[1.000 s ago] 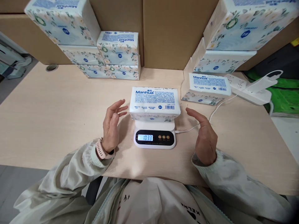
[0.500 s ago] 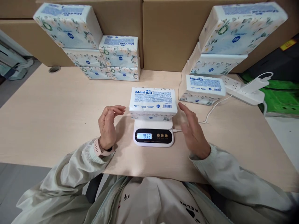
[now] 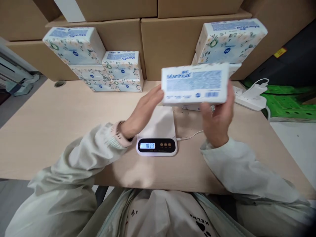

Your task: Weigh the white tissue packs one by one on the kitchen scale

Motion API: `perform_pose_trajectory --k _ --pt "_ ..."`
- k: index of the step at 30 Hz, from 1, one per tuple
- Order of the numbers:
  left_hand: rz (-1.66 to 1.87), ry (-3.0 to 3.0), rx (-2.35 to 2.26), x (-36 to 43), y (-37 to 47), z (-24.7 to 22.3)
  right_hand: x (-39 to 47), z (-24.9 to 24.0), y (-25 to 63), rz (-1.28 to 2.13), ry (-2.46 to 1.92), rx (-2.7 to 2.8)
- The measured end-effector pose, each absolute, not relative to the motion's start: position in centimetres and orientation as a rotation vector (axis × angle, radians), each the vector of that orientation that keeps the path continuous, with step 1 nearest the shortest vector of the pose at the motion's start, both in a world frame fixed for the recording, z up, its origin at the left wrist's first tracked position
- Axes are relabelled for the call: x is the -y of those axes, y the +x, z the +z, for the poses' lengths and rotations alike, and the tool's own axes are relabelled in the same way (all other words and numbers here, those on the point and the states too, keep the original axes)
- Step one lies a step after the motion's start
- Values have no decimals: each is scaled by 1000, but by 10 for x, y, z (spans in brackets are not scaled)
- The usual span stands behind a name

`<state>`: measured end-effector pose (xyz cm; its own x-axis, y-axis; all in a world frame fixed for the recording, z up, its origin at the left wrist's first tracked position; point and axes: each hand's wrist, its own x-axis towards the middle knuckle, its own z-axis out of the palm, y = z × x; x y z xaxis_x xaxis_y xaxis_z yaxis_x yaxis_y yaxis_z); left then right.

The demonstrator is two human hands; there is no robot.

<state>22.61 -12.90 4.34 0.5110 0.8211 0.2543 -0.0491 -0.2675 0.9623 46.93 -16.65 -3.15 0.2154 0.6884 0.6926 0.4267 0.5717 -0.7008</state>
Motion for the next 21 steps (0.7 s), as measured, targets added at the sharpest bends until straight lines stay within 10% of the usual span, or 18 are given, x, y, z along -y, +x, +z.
perform_pose_trajectory --k 11,21 --pt "732 1561 -656 47 358 16 126 -71 560 -76 -1280 1093" --pt "1918 1134 -1519 -28 153 -12 158 -41 503 -506 -957 1515"
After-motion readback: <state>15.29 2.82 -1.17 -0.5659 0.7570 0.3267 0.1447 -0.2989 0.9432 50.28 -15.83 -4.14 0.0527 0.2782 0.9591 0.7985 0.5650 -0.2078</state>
